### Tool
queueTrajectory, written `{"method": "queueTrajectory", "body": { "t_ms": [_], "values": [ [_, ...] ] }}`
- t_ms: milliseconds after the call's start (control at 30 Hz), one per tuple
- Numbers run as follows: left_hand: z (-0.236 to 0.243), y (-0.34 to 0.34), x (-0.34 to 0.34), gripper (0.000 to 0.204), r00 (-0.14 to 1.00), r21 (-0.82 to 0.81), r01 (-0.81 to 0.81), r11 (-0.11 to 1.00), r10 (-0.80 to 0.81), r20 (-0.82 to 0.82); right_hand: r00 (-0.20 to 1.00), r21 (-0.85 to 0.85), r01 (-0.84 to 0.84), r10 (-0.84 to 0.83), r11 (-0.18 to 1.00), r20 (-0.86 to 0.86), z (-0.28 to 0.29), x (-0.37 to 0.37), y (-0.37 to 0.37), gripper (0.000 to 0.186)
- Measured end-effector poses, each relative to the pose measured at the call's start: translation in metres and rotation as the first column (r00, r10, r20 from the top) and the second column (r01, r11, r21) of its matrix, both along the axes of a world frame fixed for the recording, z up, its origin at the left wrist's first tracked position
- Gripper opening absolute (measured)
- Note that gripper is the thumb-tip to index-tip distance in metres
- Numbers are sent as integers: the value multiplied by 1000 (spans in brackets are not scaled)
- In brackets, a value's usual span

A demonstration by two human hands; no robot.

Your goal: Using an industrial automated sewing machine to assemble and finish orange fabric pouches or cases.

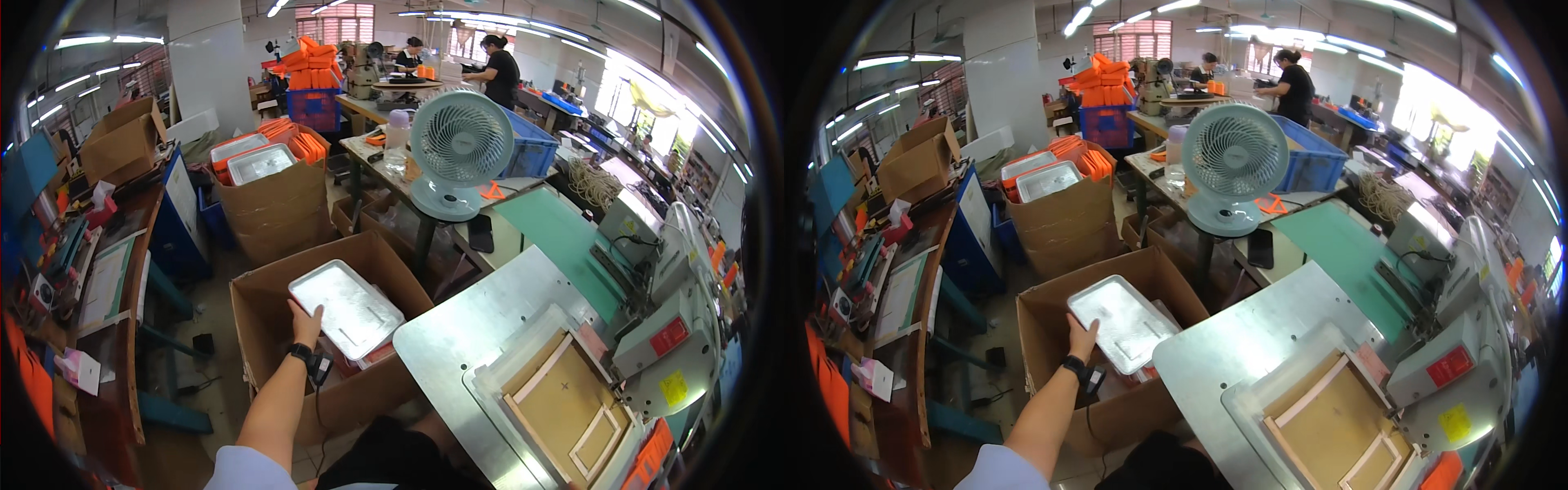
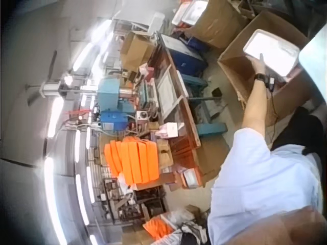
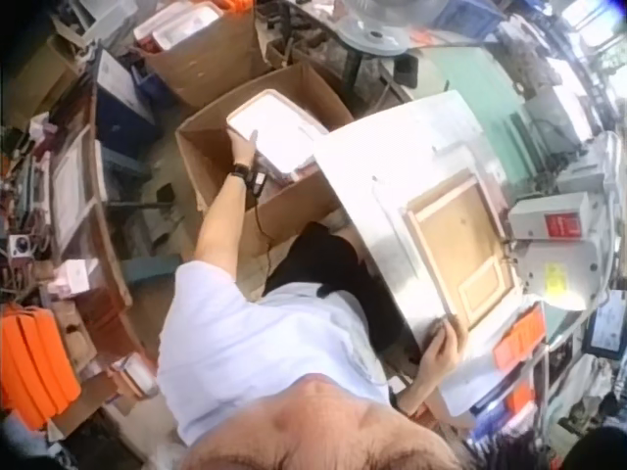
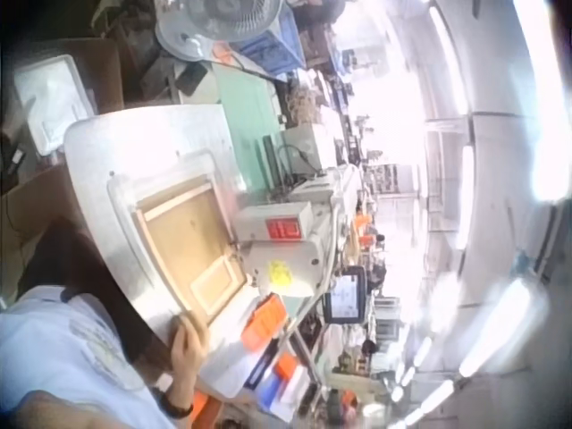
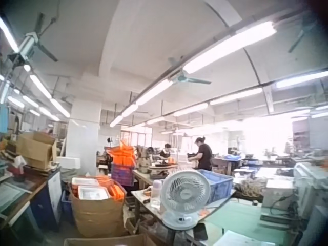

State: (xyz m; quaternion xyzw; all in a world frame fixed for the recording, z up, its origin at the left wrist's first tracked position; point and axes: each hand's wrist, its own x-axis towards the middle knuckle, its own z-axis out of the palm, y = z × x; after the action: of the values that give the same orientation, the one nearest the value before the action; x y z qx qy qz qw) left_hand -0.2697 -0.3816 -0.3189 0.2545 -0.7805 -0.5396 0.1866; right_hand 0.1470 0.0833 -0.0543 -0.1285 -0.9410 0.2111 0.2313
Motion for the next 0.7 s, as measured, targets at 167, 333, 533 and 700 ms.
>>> {"method": "queueTrajectory", "body": {
  "t_ms": [167, 333, 533, 700],
  "values": [
    [-5, 0, -42, 94, 997, 96, 77, 992, -75, -24, 1000, -18, -17, 16, 1000, -13, 0, 0, -2, 13],
    [161, 54, -34, 46, 870, 105, 354, 929, -286, -403, 1000, 31, -1, 2, 1000, -22, 6, -6, -7, 14],
    [322, 199, 68, 32, 191, -515, 814, 268, -961, -199, 991, 5, -51, 51, 999, -123, 2, -11, -7, 16],
    [331, 318, 121, 60, -515, -617, 397, -680, -721, 464, 964, 48, -229, 234, 972, -130, 7, 3, -12, 23]
  ]
}}
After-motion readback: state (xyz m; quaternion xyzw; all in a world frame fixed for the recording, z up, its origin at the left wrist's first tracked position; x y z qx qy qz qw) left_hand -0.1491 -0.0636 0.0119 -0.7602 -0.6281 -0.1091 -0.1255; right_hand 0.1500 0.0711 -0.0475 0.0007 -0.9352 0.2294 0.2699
